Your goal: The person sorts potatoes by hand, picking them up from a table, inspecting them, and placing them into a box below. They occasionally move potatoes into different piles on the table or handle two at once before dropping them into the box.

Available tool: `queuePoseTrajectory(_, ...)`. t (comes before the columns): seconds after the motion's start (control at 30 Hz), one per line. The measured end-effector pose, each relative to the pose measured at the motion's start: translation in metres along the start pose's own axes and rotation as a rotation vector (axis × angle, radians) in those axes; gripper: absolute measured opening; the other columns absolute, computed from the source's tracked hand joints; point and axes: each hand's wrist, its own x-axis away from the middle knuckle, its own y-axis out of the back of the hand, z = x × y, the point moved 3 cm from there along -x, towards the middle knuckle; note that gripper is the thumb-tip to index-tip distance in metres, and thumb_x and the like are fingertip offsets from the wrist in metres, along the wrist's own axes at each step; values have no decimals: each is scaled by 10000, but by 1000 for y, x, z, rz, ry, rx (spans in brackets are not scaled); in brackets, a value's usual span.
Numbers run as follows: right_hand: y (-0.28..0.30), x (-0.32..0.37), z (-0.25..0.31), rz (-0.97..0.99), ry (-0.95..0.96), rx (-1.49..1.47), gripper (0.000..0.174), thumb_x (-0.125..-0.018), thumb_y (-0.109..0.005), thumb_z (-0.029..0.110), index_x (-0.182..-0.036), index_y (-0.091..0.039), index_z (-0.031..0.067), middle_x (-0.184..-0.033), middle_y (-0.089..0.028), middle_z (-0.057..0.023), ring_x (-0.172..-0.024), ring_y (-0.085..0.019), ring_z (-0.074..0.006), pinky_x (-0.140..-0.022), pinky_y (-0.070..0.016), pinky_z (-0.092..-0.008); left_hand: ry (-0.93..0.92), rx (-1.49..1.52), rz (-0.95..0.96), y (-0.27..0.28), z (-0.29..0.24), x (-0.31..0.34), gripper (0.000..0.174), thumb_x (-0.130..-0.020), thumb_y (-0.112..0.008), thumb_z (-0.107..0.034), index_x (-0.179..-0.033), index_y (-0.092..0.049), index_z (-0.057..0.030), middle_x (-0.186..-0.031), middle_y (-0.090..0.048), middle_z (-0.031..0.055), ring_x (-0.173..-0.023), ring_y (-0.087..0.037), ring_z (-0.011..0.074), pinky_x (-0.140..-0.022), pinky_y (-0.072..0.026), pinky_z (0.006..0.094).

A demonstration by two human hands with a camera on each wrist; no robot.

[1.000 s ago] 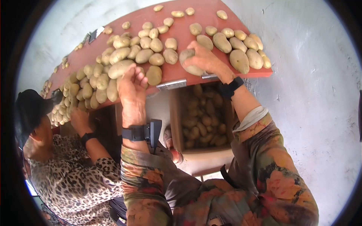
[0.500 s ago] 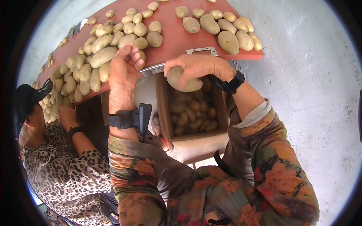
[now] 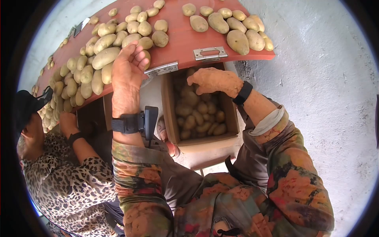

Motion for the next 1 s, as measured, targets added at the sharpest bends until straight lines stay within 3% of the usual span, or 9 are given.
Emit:
queuePoseTrajectory(0.53,-6,-8,1,-63,101,50,401,-774,-660,214,-1135,-571,63,-969,-639,-157,-971,-594,-339,-845,-473,-424,-83,98,-122,21,-19,2,242,-866,-580,-127,-1081,-601,-17,-843,-612,36,-706,-580,132,-600,-505,276)
queuePoseTrajectory(0.67,-4,-10,7,28,8,22,403,-776,-653,213,-1141,-569,63,-1008,-635,-176,-995,-583,-353,-857,-470,-427,-69,143,-114,22,-19,2,211,-870,-585,-120,-1062,-617,-36,-823,-636,13,-697,-595,107,-633,-512,266)
queuePoseTrajectory(0.8,-13,-19,1,-31,83,84,414,-769,-666,241,-1133,-572,69,-952,-644,-172,-931,-607,-353,-818,-486,-430,-75,216,-117,22,-13,-4,192,-874,-585,-136,-1042,-621,-50,-812,-632,7,-679,-588,109,-623,-503,265)
queuePoseTrajectory(1.0,-7,-19,5,-28,189,-60,415,-772,-665,240,-1123,-564,41,-865,-645,-170,-828,-625,-341,-733,-494,-407,-57,226,-168,13,-12,0,172,-879,-585,-166,-1017,-619,-69,-792,-611,-3,-674,-563,103,-599,-487,258)
